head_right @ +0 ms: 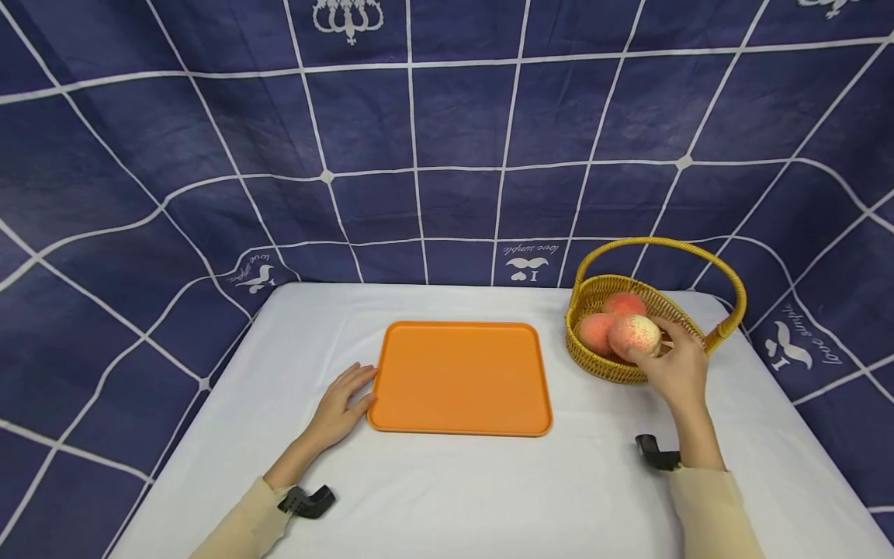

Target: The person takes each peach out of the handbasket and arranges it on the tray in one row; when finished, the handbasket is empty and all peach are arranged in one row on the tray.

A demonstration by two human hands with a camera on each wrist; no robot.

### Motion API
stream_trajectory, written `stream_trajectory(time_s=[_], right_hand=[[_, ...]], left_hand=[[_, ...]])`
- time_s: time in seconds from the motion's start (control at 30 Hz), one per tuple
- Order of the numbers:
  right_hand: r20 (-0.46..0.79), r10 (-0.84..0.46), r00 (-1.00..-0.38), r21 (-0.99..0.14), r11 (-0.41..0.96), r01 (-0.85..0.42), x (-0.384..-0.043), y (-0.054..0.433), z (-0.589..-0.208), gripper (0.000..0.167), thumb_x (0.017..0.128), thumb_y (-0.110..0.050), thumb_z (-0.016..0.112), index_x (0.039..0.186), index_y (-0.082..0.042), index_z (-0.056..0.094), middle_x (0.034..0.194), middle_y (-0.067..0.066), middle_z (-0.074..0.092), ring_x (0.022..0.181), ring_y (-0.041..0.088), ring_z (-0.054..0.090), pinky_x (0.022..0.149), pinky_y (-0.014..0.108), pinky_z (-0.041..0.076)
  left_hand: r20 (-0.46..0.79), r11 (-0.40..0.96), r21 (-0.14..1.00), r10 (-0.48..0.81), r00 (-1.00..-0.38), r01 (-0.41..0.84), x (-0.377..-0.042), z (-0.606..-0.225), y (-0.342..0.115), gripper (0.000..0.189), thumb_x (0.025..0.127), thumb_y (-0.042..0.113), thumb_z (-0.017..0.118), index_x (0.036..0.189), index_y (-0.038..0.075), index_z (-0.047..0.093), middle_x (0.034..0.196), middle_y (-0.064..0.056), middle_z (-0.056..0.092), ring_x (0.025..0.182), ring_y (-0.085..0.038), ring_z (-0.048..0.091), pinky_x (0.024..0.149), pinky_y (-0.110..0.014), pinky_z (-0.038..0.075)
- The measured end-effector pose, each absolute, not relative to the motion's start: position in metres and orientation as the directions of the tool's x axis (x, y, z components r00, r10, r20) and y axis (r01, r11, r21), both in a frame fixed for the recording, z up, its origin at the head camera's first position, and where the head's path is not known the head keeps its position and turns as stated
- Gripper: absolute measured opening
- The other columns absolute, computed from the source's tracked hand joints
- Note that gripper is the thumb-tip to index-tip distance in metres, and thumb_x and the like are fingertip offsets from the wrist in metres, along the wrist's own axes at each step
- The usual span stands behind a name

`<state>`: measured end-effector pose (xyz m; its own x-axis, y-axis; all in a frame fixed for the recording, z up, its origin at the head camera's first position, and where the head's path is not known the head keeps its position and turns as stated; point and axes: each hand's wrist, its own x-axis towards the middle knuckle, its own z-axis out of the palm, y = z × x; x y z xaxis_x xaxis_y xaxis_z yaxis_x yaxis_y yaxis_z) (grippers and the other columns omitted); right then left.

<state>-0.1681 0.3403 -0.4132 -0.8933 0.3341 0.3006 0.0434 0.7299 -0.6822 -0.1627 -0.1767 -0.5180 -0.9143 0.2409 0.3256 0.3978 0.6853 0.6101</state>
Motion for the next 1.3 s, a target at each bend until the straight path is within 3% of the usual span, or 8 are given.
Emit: stream_trajectory(time_s=[0.1, 0.17, 0.3, 0.5, 0.63, 0.73, 0.83, 1.3], right_hand=[[0.332, 0.343, -0.879, -0.707, 0.708, 0.009, -0.163, 0.327, -0.406, 0.059, 0.078, -0.008, 0.078, 0.132, 0.003, 0.056, 0.119, 0.020, 0.057, 0.089, -0.007, 0.042, 0.071, -0.003, 0.040], [0.347, 0.336, -0.876, -0.717, 0.697, -0.017, -0.162, 0.317, -0.402, 0.059, 0.077, -0.006, 0.078, 0.131, 0.004, 0.057, 0.119, 0.019, 0.056, 0.089, -0.011, 0.040, 0.074, -0.003, 0.042], [0.360, 0.314, -0.879, -0.732, 0.679, -0.057, -0.162, 0.293, -0.396, 0.059, 0.077, -0.006, 0.079, 0.131, 0.002, 0.058, 0.120, 0.020, 0.059, 0.091, -0.010, 0.042, 0.078, -0.001, 0.043], [0.401, 0.216, -0.890, -0.759, 0.622, -0.192, -0.175, 0.253, -0.395, 0.058, 0.075, -0.003, 0.080, 0.129, 0.001, 0.060, 0.117, 0.023, 0.063, 0.090, -0.009, 0.048, 0.075, -0.002, 0.044], [0.417, 0.143, -0.898, -0.768, 0.583, -0.263, -0.184, 0.227, -0.398, 0.058, 0.073, 0.000, 0.081, 0.127, 0.003, 0.060, 0.116, 0.024, 0.063, 0.098, 0.011, 0.060, 0.080, 0.004, 0.049], [0.418, 0.101, -0.903, -0.775, 0.558, -0.296, -0.191, 0.206, -0.399, 0.058, 0.073, -0.001, 0.081, 0.126, 0.005, 0.060, 0.115, 0.023, 0.063, 0.104, 0.027, 0.058, 0.090, 0.025, 0.056], [0.406, 0.071, -0.911, -0.786, 0.536, -0.309, -0.196, 0.186, -0.401, 0.058, 0.072, -0.004, 0.082, 0.125, 0.003, 0.060, 0.114, 0.022, 0.063, 0.104, 0.025, 0.054, 0.093, 0.048, 0.054], [0.292, -0.024, -0.956, -0.867, 0.416, -0.275, -0.210, 0.095, -0.420, 0.058, 0.070, -0.008, 0.083, 0.124, -0.002, 0.063, 0.113, 0.018, 0.063, 0.107, 0.029, 0.057, 0.095, 0.042, 0.055]], left_hand=[[0.346, 0.677, 0.609, 0.242, -0.907, 0.413, -0.162, -0.518, -0.176, 0.045, 0.092, 0.018, 0.063, 0.134, 0.002, 0.057, 0.139, -0.019, 0.055, 0.138, -0.044, 0.037, 0.110, -0.067, 0.028], [0.373, 0.672, 0.602, 0.241, -0.896, 0.431, -0.162, -0.519, -0.176, 0.045, 0.092, 0.018, 0.063, 0.133, 0.001, 0.058, 0.137, -0.020, 0.056, 0.136, -0.046, 0.039, 0.108, -0.067, 0.029], [0.413, 0.681, 0.574, 0.239, -0.879, 0.455, -0.162, -0.521, -0.176, 0.043, 0.093, 0.019, 0.062, 0.132, 0.001, 0.058, 0.134, -0.019, 0.058, 0.134, -0.045, 0.042, 0.106, -0.066, 0.033], [0.323, 0.688, 0.609, 0.238, -0.916, 0.394, -0.162, -0.520, -0.176, 0.045, 0.093, 0.019, 0.063, 0.135, 0.002, 0.056, 0.140, -0.017, 0.055, 0.140, -0.042, 0.037, 0.112, -0.064, 0.029], [0.297, 0.700, 0.606, 0.242, -0.924, 0.378, -0.162, -0.519, -0.176, 0.047, 0.094, 0.021, 0.062, 0.137, 0.003, 0.055, 0.142, -0.016, 0.054, 0.142, -0.040, 0.035, 0.114, -0.062, 0.028], [0.312, 0.700, 0.598, 0.244, -0.918, 0.389, -0.163, -0.519, -0.177, 0.047, 0.094, 0.021, 0.063, 0.136, 0.002, 0.056, 0.141, -0.016, 0.055, 0.141, -0.040, 0.036, 0.113, -0.062, 0.029], [0.310, 0.703, 0.597, 0.242, -0.919, 0.386, -0.163, -0.519, -0.177, 0.046, 0.094, 0.020, 0.063, 0.136, 0.002, 0.056, 0.140, -0.016, 0.055, 0.141, -0.040, 0.036, 0.113, -0.062, 0.029], [0.308, 0.703, 0.601, 0.236, -0.921, 0.381, -0.163, -0.518, -0.177, 0.046, 0.093, 0.020, 0.063, 0.136, 0.003, 0.056, 0.140, -0.016, 0.055, 0.141, -0.040, 0.037, 0.113, -0.061, 0.029]])
